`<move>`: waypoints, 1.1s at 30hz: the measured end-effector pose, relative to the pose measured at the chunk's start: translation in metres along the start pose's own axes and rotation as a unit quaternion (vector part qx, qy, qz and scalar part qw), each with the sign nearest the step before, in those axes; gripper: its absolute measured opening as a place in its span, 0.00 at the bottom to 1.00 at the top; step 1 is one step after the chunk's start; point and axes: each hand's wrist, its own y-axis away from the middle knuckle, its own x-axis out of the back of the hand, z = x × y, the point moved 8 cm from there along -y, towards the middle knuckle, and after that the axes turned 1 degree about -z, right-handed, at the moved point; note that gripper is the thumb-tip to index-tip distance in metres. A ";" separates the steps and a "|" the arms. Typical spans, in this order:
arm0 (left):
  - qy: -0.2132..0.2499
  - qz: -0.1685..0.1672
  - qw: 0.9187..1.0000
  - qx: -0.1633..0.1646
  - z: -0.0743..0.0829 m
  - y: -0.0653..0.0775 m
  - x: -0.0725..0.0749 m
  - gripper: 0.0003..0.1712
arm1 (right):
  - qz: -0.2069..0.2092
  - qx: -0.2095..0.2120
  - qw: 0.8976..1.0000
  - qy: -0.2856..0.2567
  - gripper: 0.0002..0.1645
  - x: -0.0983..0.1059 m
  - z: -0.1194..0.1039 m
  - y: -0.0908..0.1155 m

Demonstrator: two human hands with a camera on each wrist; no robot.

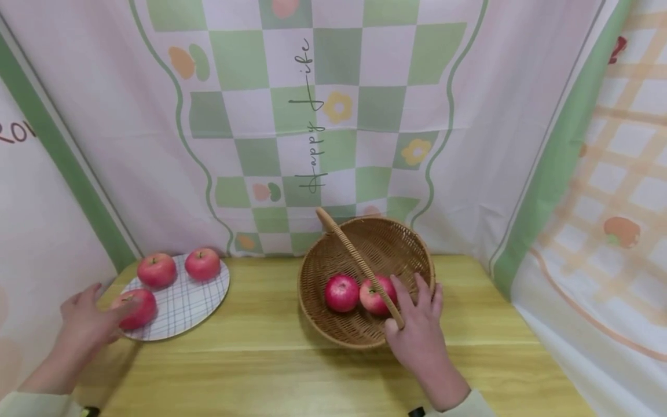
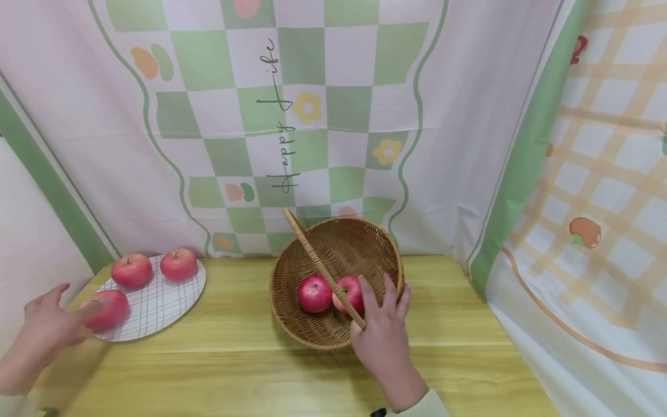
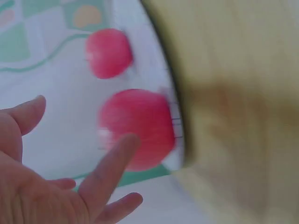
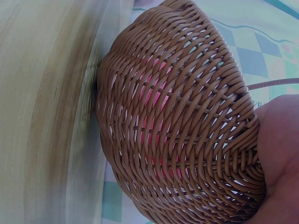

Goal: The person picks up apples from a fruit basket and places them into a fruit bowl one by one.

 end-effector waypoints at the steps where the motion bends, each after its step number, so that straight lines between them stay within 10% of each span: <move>1: -0.029 0.014 0.999 -0.016 0.007 0.005 0.004 0.67 | 0.001 0.002 1.000 0.000 0.52 0.000 0.000 0.000; 8: -0.142 0.095 0.978 -0.119 0.061 0.040 0.011 0.61 | 0.002 0.004 1.000 0.002 0.51 0.001 0.001 0.000; 14: -0.151 0.111 0.951 -0.247 0.113 0.071 -0.025 0.51 | -0.001 0.003 1.000 -0.003 0.51 0.000 0.000 -0.001; 21: -0.037 -0.025 0.915 -0.401 0.165 0.103 -0.105 0.44 | -0.001 -0.004 1.000 -0.008 0.51 0.001 0.001 -0.002; 26: 0.001 -0.096 0.869 -0.486 0.195 0.121 -0.145 0.42 | 0.005 0.004 1.000 -0.014 0.51 0.002 -0.001 -0.002; 33: 0.012 -0.171 0.843 -0.510 0.237 0.139 -0.195 0.44 | 0.010 0.009 1.000 -0.013 0.52 0.001 0.000 -0.002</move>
